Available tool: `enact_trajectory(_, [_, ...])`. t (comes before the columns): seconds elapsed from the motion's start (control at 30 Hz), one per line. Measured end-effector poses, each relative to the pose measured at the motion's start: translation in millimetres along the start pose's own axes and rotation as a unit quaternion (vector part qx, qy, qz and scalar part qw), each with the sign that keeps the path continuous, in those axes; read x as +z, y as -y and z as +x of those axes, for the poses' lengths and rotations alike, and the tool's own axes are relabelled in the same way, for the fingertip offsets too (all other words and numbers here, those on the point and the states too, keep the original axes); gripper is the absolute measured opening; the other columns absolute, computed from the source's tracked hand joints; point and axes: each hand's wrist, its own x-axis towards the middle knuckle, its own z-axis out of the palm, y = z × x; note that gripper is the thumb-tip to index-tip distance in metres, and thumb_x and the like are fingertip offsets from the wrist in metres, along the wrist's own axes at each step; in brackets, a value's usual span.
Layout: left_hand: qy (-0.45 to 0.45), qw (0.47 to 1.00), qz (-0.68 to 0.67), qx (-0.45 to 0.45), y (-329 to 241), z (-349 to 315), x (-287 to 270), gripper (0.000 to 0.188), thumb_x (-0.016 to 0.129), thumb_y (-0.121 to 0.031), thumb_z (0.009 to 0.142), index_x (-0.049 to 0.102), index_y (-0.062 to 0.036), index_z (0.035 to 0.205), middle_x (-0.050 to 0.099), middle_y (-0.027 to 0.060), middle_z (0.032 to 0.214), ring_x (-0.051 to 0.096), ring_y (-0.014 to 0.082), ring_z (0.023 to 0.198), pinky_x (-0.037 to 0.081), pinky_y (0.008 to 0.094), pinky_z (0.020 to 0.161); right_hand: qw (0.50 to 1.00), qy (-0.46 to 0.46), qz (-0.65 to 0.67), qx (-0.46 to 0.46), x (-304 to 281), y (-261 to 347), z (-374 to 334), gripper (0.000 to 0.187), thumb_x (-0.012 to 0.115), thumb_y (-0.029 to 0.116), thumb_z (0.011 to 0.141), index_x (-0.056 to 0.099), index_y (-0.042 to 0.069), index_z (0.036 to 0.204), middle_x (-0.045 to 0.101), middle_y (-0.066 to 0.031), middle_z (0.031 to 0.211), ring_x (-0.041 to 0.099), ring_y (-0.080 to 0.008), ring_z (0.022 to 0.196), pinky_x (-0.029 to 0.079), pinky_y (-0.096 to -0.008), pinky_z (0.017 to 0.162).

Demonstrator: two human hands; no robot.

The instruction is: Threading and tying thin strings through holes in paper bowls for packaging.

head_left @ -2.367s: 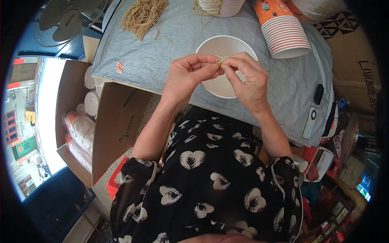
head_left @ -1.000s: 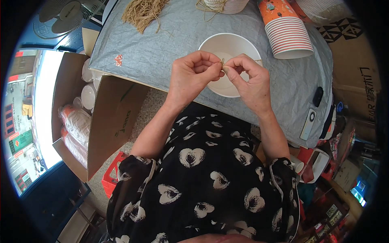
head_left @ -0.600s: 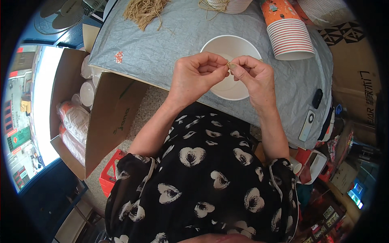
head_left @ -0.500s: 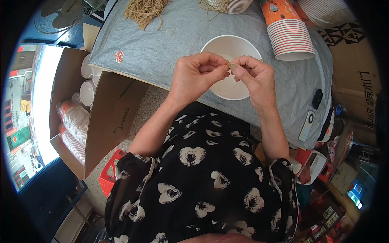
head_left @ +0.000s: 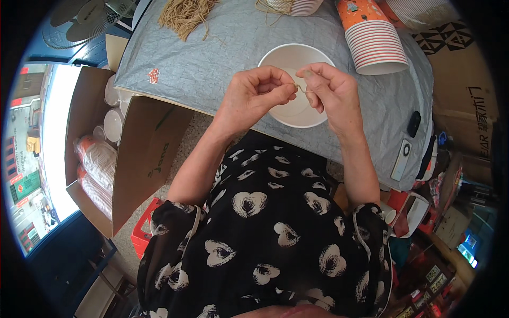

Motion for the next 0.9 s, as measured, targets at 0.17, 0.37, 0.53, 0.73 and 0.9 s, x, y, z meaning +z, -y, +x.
enact_trajectory(0.17, [-0.001,0.999,-0.039,0.000,0.1,-0.1,0.8,0.014,0.069,-0.006,0.093,0.067,0.0055,0.102,0.071,0.0068,0.094,0.069,0.0112,0.088,0.056,0.0237,0.080,0.997,0.039,-0.052,0.041,1.1,0.2,-0.5,0.016,0.063,0.011,0.096,0.068,-0.003,0.103,0.056,0.0043,0.061,0.044,-0.0023,0.053,0.035,-0.0193,0.048])
enact_trajectory(0.37, [-0.026,0.999,-0.044,-0.013,-0.2,-1.9,2.0,0.014,0.069,-0.003,0.092,0.066,0.0069,0.101,0.072,0.0101,0.092,0.072,0.0139,0.087,0.059,0.0240,0.078,0.996,0.044,-0.066,0.027,0.2,-0.8,-2.6,0.012,0.065,0.006,0.093,0.068,-0.003,0.101,0.055,0.0042,0.059,0.045,-0.0021,0.052,0.035,-0.0198,0.047])
enact_trajectory(0.53, [-0.042,0.999,-0.011,-0.023,-0.7,-3.5,3.8,0.015,0.068,-0.002,0.094,0.065,0.0071,0.105,0.072,0.0112,0.095,0.073,0.0168,0.088,0.061,0.0260,0.079,0.995,0.044,-0.084,0.029,0.7,0.9,-2.1,0.008,0.065,0.003,0.093,0.067,-0.002,0.098,0.055,0.0039,0.057,0.045,-0.0022,0.051,0.035,-0.0198,0.046])
enact_trajectory(0.73, [-0.038,0.999,-0.022,-0.010,-1.8,-4.9,5.8,0.012,0.070,-0.001,0.091,0.066,0.0075,0.100,0.073,0.0106,0.091,0.072,0.0143,0.086,0.059,0.0239,0.078,0.993,0.084,-0.068,0.040,-2.7,0.1,-1.2,0.007,0.065,0.005,0.094,0.064,-0.002,0.096,0.054,0.0041,0.059,0.043,-0.0026,0.051,0.033,-0.0203,0.045])
enact_trajectory(0.9, [-0.024,0.997,-0.068,0.006,4.1,-3.3,7.2,0.013,0.067,-0.002,0.095,0.064,0.0068,0.103,0.072,0.0105,0.093,0.072,0.0145,0.088,0.059,0.0241,0.079,0.997,0.059,0.014,0.043,-1.3,-9.2,-3.4,0.009,0.065,0.007,0.095,0.062,-0.001,0.096,0.054,0.0032,0.062,0.043,-0.0028,0.053,0.032,-0.0198,0.046])
